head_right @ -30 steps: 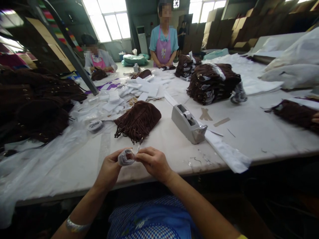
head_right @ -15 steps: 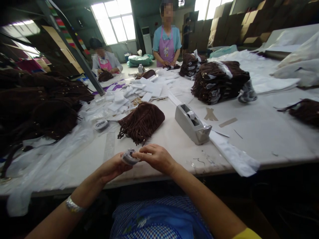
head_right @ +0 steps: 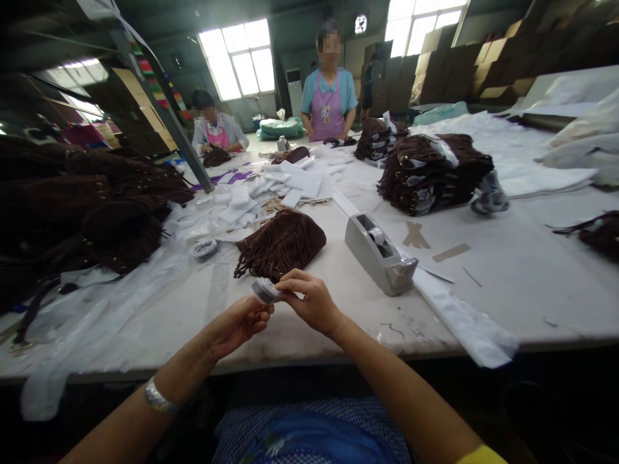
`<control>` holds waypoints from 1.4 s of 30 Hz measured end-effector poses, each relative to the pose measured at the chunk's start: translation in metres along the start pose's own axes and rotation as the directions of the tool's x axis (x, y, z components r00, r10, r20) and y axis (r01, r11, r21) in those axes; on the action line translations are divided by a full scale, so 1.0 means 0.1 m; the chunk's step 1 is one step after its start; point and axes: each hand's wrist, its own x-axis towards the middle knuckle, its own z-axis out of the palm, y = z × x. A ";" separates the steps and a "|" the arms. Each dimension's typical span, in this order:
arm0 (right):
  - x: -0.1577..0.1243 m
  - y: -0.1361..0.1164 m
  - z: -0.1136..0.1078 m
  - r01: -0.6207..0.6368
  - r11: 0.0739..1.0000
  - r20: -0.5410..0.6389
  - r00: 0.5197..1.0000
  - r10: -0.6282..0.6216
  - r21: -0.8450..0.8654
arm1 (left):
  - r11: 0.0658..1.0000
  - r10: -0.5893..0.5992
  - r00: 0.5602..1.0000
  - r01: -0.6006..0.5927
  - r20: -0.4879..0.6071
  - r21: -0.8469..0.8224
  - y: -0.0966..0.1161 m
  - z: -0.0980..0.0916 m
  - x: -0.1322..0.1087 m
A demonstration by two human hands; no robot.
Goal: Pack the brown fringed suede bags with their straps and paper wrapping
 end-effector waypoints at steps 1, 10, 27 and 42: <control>0.01 0.00 0.00 -0.071 0.997 -0.024 0.997 0.071 0.019 | 0.999 0.046 0.999 -0.046 0.002 0.009 0.00 0.02 -0.01; 0.08 0.03 -0.06 -0.569 0.696 0.129 0.806 0.578 0.439 | 0.201 0.803 0.558 -0.582 0.207 0.788 0.00 0.05 0.05; 0.10 0.09 -0.04 -0.622 0.574 0.172 0.744 0.646 0.532 | 0.081 0.729 0.588 -0.584 0.351 0.808 0.16 -0.08 0.36; -0.03 -0.01 0.26 -0.558 0.727 -0.106 0.760 0.641 0.400 | 0.556 0.727 0.684 -0.529 -0.066 0.641 -0.18 0.06 0.29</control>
